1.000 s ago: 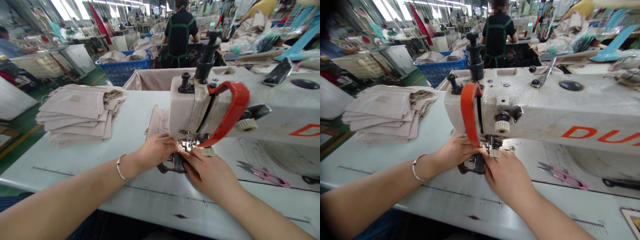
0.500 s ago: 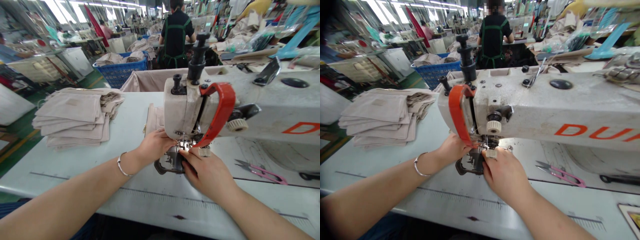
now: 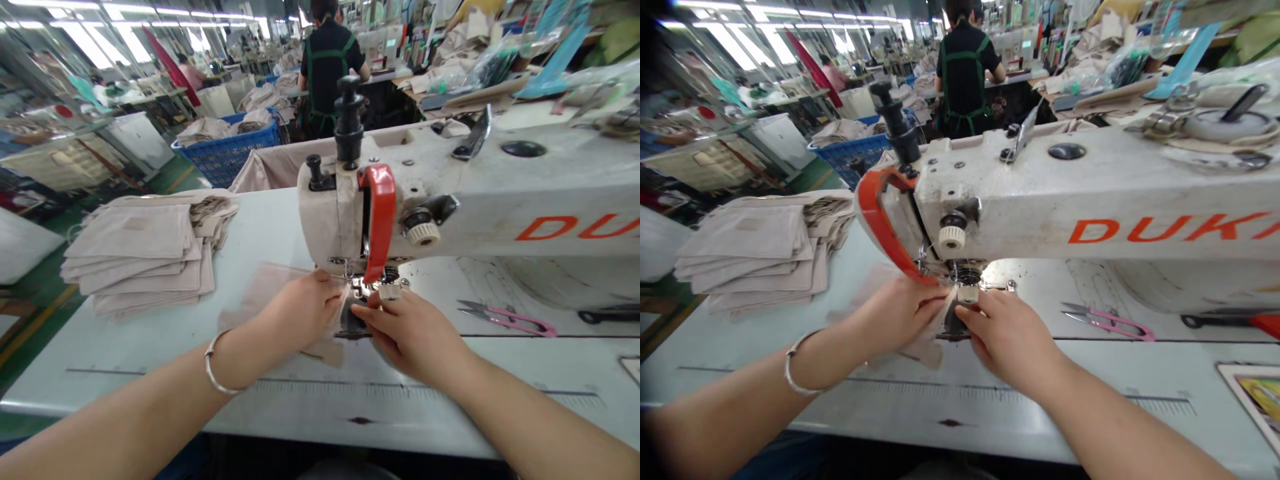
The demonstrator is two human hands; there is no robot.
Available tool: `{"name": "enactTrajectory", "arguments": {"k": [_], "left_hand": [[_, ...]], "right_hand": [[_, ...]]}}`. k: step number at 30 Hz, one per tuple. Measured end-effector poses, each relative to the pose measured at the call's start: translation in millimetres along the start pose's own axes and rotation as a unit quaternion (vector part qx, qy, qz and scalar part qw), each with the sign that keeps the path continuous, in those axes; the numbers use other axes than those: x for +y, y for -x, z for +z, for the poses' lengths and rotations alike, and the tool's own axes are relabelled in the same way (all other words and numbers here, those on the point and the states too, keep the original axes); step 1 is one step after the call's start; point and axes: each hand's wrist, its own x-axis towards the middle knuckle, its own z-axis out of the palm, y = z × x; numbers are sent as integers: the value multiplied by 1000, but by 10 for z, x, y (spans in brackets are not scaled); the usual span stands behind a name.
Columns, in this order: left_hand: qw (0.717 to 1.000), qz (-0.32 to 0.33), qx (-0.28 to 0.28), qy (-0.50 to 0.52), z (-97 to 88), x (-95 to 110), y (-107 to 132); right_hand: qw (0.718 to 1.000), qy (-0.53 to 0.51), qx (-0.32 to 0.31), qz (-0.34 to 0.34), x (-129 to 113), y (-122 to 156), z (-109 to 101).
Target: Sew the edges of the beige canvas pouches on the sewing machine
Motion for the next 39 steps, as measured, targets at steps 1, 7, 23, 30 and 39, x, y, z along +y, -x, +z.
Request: {"name": "enactTrajectory", "arguments": {"k": [1, 7, 23, 30, 39], "left_hand": [[1000, -2, -9, 16, -14, 24, 47], [990, 13, 41, 132, 90, -47, 306], [999, 45, -1, 12, 204, 291, 561], [997, 49, 41, 42, 309, 354, 637], [994, 74, 79, 33, 311, 290, 589]], "right_hand": [[1000, -2, -3, -11, -1, 10, -11], [998, -13, -40, -46, -51, -11, -28], [996, -50, -28, -63, -79, 34, -51], [997, -36, -19, -67, -114, 61, -72], [995, -86, -9, -59, -4, 34, -65]]}}
